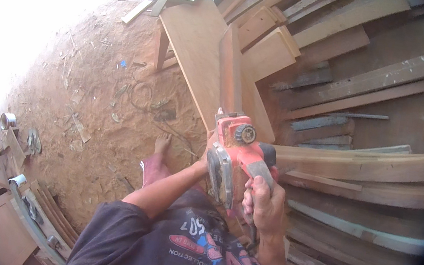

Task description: The person assembles a wooden structure by placing a white board on a wooden frame, aligning a wooden strip, and securing it with a nail gun. They also use a circular saw to cut a piece of wood and measure it with a ruler.

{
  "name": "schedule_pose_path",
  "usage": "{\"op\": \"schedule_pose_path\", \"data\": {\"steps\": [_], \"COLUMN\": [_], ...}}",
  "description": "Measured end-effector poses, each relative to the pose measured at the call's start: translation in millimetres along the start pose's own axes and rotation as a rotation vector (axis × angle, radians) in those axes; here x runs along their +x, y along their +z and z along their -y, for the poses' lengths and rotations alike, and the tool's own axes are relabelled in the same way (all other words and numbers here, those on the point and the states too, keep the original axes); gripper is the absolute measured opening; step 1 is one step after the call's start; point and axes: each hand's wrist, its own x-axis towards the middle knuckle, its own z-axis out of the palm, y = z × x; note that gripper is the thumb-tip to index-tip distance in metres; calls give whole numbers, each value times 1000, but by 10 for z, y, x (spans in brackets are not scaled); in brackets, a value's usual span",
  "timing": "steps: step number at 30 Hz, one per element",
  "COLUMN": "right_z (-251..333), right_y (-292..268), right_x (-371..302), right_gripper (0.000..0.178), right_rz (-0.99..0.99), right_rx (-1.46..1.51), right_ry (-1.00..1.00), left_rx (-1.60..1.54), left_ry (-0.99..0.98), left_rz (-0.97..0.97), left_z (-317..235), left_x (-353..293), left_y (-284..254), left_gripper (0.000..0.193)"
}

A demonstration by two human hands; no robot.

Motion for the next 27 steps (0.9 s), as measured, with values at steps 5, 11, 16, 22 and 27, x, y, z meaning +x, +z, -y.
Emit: {"op": "schedule_pose_path", "data": {"steps": [5, 11, 16, 22, 27], "right_z": [258, 851, 1151, 461, 36], "right_y": [146, 470, 578, 145, -184], "right_x": [391, 1423, 1930, 613, -128], "right_gripper": [38, 46, 53, 36, 37], "right_rz": [4, 15, 137, 62, 0], "right_rx": [-36, -128, -89, -123, -50], "right_ry": [-42, -192, -293, -133, 108], "left_rx": [9, 1392, 956, 1664, 851], "left_ry": [71, 794, 546, 652, 434], "left_rz": [-111, -256, -227, -242, -143], "left_z": [56, -329, -478, -323, -301], "left_x": [-15, -258, -358, -328, -198], "left_y": [34, 714, 1050, 712, 586], "left_gripper": [49, 75, 117, 60, 55]}}
